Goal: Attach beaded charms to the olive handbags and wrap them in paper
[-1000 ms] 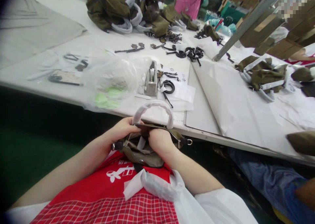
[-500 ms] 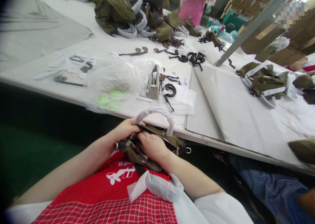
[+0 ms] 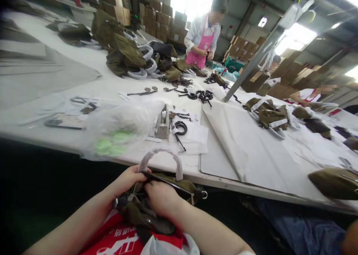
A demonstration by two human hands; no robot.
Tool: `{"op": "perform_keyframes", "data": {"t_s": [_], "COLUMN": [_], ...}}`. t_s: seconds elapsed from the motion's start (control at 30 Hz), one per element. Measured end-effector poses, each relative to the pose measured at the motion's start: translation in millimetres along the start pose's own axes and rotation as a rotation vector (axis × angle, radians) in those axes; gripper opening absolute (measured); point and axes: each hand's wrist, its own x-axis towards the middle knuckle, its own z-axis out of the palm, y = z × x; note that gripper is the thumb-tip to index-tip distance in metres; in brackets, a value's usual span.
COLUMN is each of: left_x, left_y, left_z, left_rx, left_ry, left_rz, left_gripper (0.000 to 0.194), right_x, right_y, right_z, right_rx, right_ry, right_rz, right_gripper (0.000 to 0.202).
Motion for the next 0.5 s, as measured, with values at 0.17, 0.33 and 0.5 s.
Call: {"op": "perform_keyframes", "data": {"t_s": [0.17, 0.33, 0.5], "left_x": [-12.3, -18.0, 13.9], "left_y": [13.9, 40.4, 24.2], "left_z": [-0.4, -11.7, -29.9], "left_rx": [0.02, 0.208, 0.475], "left_ry": [0.01, -0.074, 0.106], "left_rz": [0.012, 0.111, 0.128], "left_gripper": [0.021, 0.022, 0.012], "right_x": [-11.1, -31.5, 9.4], "right_y": [-7.2, -15.9, 0.2], "right_z": [-23.7, -80.4, -65.9], "right_rx": [0.014, 0.251, 0.219], "right_ry": [-0.049, -0.089, -0.259], "right_rz": [-0.084, -0.271, -0.163], "right_gripper": [0.022, 0.022, 0.016]}}
